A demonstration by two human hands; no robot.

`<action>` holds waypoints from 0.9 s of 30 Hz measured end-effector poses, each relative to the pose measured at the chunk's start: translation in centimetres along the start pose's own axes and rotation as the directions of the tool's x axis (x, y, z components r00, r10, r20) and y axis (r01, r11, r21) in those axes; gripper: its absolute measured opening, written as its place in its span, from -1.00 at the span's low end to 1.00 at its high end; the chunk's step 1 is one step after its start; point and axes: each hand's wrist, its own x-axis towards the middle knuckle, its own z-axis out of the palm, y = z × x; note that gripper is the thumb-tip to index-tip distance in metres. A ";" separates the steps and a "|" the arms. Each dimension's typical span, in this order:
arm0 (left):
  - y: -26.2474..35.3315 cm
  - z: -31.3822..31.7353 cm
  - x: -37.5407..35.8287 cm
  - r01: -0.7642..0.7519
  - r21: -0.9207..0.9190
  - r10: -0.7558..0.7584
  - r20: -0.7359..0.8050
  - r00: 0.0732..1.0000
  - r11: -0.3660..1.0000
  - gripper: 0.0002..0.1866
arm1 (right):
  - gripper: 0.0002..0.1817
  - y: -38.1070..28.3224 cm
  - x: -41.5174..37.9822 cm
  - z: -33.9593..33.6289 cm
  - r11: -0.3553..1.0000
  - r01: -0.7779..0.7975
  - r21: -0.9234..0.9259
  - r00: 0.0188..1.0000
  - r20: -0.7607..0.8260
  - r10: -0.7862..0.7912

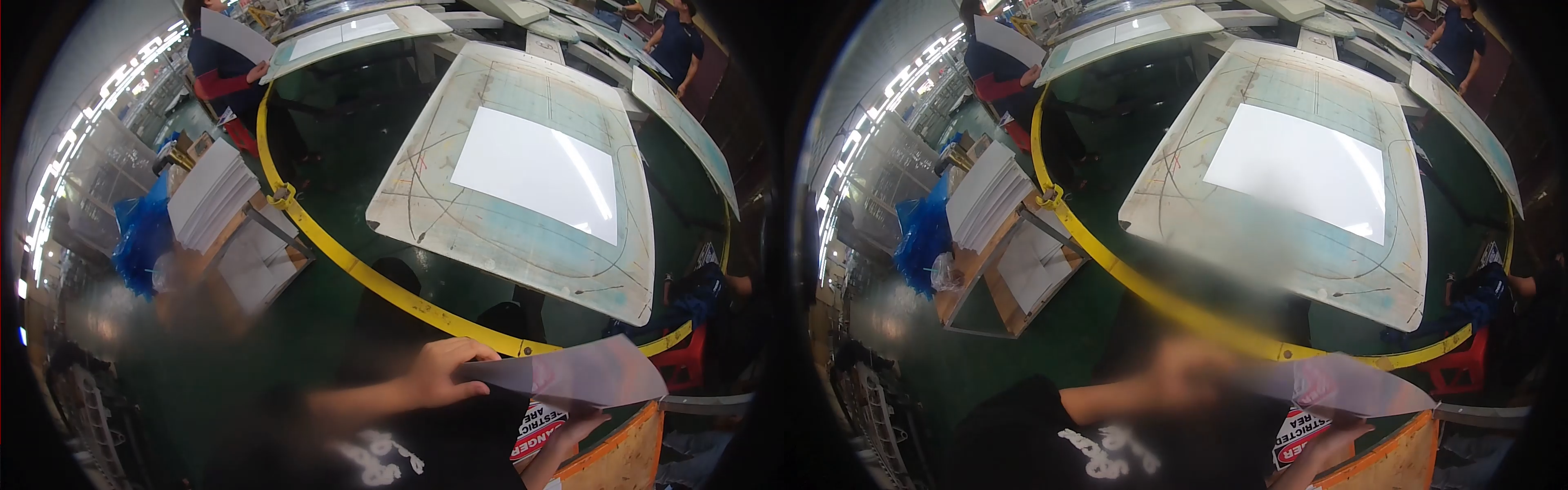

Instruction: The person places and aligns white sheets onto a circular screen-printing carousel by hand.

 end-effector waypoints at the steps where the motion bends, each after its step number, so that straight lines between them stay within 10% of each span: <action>1: 1.0 -0.7 0.6 0.004 0.062 -0.005 0.008 1.000 0.998 -0.58 | -0.22 0.5 -0.8 -0.1 0.995 -0.098 0.017 0.993 -0.058 0.099; 10: 5.1 -0.1 3.3 -0.061 0.293 0.044 0.066 0.997 0.954 -0.65 | -0.24 2.3 -1.7 -2.2 0.888 -0.407 0.215 0.905 -0.037 0.424; 27: 8.3 3.0 10.4 -0.282 0.162 0.228 0.287 0.930 0.946 -0.77 | -0.37 2.9 -1.1 -3.6 0.795 -0.408 0.449 0.888 -0.007 0.460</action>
